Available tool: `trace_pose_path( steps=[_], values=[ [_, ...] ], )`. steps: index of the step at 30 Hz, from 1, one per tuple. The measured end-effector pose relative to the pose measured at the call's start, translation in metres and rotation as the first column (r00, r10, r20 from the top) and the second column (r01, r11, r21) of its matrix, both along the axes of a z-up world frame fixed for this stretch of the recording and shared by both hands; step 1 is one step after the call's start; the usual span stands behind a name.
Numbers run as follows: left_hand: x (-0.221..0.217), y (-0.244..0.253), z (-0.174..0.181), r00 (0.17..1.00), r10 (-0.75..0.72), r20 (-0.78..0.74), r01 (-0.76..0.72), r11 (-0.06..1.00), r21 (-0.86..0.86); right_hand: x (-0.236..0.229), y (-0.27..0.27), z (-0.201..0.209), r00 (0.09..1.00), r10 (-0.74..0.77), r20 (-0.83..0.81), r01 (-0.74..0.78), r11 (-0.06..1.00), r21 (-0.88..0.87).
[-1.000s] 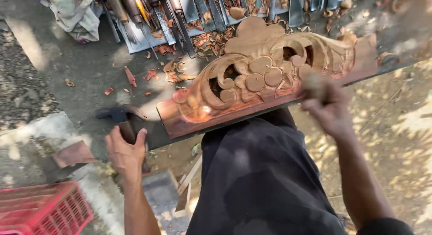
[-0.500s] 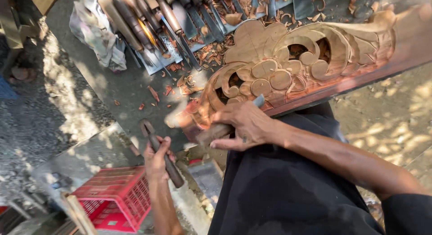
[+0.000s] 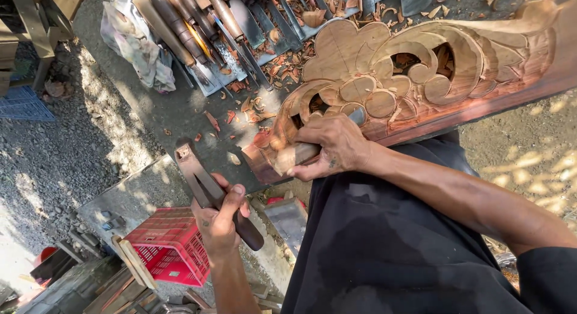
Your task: Woodcarving an ornate floral pattern using a hammer and chisels.
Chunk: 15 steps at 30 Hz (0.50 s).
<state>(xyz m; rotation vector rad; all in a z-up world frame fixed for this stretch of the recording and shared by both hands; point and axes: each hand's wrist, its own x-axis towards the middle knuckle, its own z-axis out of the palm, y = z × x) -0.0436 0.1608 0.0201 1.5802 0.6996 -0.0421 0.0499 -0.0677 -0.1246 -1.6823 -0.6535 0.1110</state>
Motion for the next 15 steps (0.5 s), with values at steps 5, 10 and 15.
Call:
trace_pose_path(
  steps=[5, 10, 15],
  values=[
    [-0.002, -0.003, 0.000, 0.998, 0.059, -0.014, -0.059, 0.998, -0.032, 0.001, 0.001, -0.002, 1.000, 0.024, -0.008, -0.024, 0.999, -0.031],
    [-0.008, 0.000, -0.004, 0.999, 0.041, -0.005, -0.041, 0.998, -0.055, 0.001, 0.002, -0.002, 1.000, 0.015, 0.010, -0.014, 0.999, -0.047],
    [-0.008, -0.001, -0.007, 0.996, 0.067, -0.050, -0.068, 0.997, -0.026, 0.002, 0.002, -0.002, 1.000, 0.013, 0.001, -0.013, 0.995, -0.097]
  ],
)
